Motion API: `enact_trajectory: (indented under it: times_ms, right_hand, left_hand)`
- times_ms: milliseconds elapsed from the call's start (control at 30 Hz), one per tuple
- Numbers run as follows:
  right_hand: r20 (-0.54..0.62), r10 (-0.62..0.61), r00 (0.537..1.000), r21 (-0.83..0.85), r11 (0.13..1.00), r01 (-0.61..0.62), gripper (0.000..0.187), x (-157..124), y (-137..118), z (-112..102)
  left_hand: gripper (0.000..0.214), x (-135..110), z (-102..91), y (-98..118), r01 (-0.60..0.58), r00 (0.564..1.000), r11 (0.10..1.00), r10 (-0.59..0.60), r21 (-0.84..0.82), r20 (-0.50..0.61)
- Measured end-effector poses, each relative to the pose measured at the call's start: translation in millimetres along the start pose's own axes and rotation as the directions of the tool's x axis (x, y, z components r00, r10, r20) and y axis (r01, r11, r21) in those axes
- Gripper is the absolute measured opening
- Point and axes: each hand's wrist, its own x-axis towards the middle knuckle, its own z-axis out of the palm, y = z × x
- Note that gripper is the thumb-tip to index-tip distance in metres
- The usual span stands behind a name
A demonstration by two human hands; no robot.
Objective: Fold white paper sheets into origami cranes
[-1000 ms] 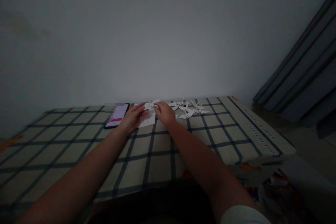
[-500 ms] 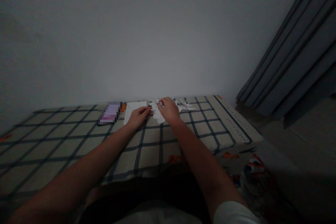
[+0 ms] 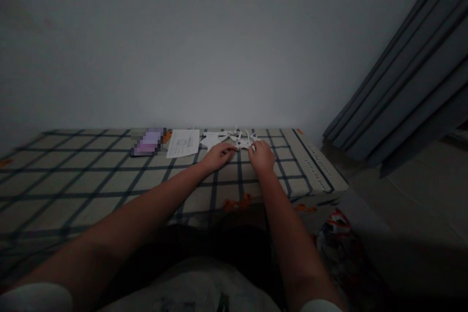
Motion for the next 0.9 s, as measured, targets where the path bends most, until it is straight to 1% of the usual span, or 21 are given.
enact_trajectory:
  times_ms: [33, 67, 167, 200, 267, 333, 400, 500, 567, 633, 733, 833, 900]
  right_hand:
    - [0.008, 0.031, 0.999, -0.008, 0.999, -0.031, 0.023, 0, 3, 1]
    - [0.03, 0.07, 0.997, -0.017, 0.997, -0.069, 0.023, -1, 5, 3]
    - [0.144, 0.173, 0.974, -0.011, 0.985, -0.174, 0.023, -1, 7, 7]
    - [0.149, 0.193, 0.97, -0.012, 0.981, -0.194, 0.024, -2, 6, 8]
    - [0.136, 0.198, 0.971, -0.007, 0.98, -0.199, 0.025, -2, 5, 7]
    - [0.1, 0.198, 0.975, -0.01, 0.98, -0.198, 0.027, -2, 3, 4]
    - [0.088, 0.189, 0.978, -0.018, 0.982, -0.188, 0.027, -3, 2, 2]
    - [0.136, 0.179, 0.974, -0.035, 0.984, -0.176, 0.028, -4, 1, 2]
    - [0.16, 0.181, 0.97, -0.044, 0.983, -0.176, 0.028, -5, 0, 4]
    - [0.15, 0.173, 0.973, -0.042, 0.985, -0.169, 0.03, -5, -1, 5]
    - [0.091, 0.144, 0.985, -0.035, 0.989, -0.141, 0.037, -7, -3, 4]
    - [0.039, 0.093, 0.995, -0.047, 0.995, -0.091, 0.039, -7, -10, -2]
    - [0.02, 0.012, 1.0, -0.042, 0.999, -0.011, 0.036, -6, -19, -6]
  left_hand:
    - [0.027, -1, -0.8, 0, -0.015, 1.0, 1.0, 0.014, 0.024, 0.015]
    - [0.027, -2, -1.8, 0, -0.017, 1.0, 0.999, 0.017, 0.043, 0.004]
    - [0.029, -5, -3.7, 0, -0.007, 1.0, 0.998, 0.008, 0.062, -0.01]
    - [0.029, -6, -3.8, 0, -0.006, 1.0, 0.998, 0.006, 0.068, -0.004]
    - [0.029, -6, -3.0, 0, -0.023, 0.999, 0.996, 0.02, 0.091, 0.027]
    - [0.029, -7, -2.0, 2, -0.07, 0.996, 0.99, 0.062, 0.126, 0.071]
    - [0.03, -7, -1.4, 5, -0.124, 0.988, 0.98, 0.107, 0.157, 0.114]
    - [0.031, -8, -1.6, 9, -0.173, 0.976, 0.968, 0.144, 0.182, 0.163]
    - [0.031, -9, -2.1, 10, -0.191, 0.972, 0.962, 0.159, 0.193, 0.171]
    - [0.032, -10, -3.3, 10, -0.199, 0.974, 0.96, 0.172, 0.196, 0.146]
    - [0.031, -12, -7.7, 8, -0.179, 0.983, 0.97, 0.17, 0.165, 0.069]
    - [0.029, -15, -17.2, 7, -0.121, 0.993, 0.986, 0.121, 0.113, 0.01]
    - [0.029, -18, -26.5, 5, -0.072, 0.997, 0.993, 0.074, 0.096, -0.017]
